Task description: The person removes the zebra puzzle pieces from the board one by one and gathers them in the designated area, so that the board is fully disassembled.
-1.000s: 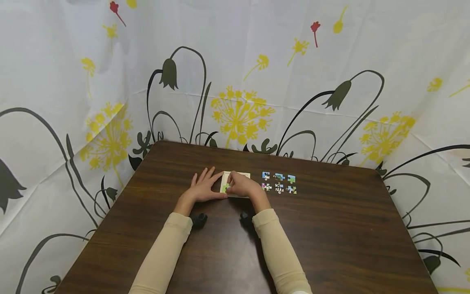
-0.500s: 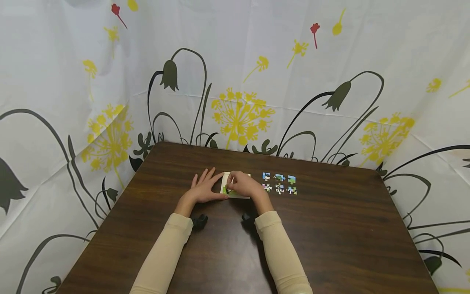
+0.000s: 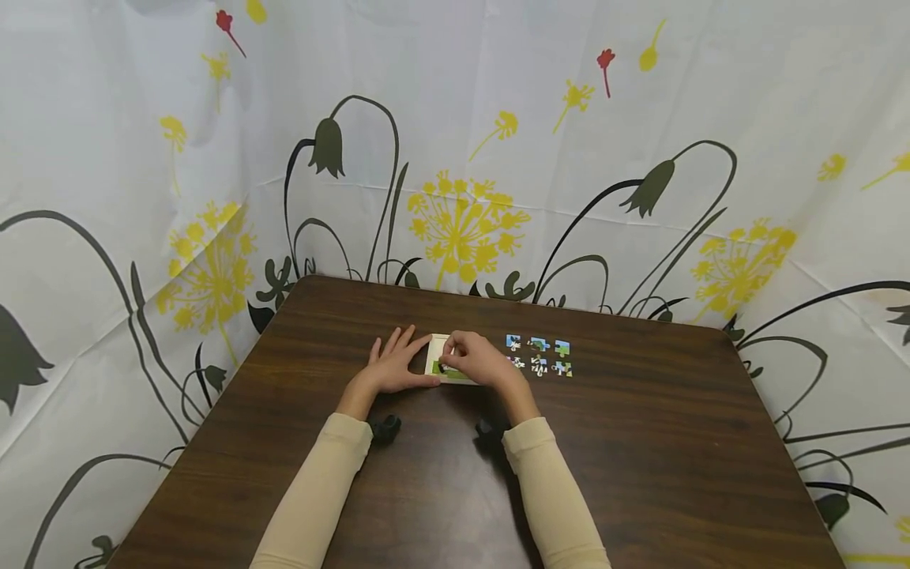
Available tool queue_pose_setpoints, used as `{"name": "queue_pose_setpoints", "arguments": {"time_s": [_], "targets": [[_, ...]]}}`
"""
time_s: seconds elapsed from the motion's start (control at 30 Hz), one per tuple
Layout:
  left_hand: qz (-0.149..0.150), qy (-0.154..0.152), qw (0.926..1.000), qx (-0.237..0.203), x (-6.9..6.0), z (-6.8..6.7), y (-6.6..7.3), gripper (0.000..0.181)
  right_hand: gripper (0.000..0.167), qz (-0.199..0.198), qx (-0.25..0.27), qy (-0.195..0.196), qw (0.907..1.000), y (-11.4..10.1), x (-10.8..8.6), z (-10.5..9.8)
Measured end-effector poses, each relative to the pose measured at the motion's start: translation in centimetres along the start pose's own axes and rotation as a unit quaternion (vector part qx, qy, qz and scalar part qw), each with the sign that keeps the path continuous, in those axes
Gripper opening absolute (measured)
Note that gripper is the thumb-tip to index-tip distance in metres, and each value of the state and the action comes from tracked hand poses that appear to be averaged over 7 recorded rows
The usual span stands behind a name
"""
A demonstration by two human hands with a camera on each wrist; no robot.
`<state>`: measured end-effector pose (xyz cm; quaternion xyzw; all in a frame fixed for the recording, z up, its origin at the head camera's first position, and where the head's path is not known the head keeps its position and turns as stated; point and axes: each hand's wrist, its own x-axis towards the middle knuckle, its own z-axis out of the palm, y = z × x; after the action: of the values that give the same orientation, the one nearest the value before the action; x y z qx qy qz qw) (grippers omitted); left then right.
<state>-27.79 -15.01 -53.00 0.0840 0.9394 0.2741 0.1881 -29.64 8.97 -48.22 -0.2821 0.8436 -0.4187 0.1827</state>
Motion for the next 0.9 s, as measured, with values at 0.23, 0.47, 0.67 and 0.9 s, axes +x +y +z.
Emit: {"name": "queue_pose_setpoints", "arguments": {"time_s": [0.23,0.47,0.67,0.9], "targets": [[-0.003,-0.001,1.0000,0.008,-0.1,0.1,0.1,0.105,0.009,0.003,-0.005,0.008,1.0000,0.5,-1.3,-1.4],[0.004,0.009,0.9999,0.001,-0.2,0.1,0.2,0.105,0.010,0.023,-0.010,0.007,0.9997,0.9,-3.3,-3.4],[0.000,0.005,1.0000,0.001,-0.3,0.3,0.2,0.105,0.011,0.056,-0.013,-0.048,0.9972,1.7,-5.5,-4.8],[0.005,0.014,0.9999,-0.001,-0.7,-0.1,0.6,0.104,0.015,0.091,-0.034,-0.066,0.9931,3.2,-6.8,-6.3]]}}
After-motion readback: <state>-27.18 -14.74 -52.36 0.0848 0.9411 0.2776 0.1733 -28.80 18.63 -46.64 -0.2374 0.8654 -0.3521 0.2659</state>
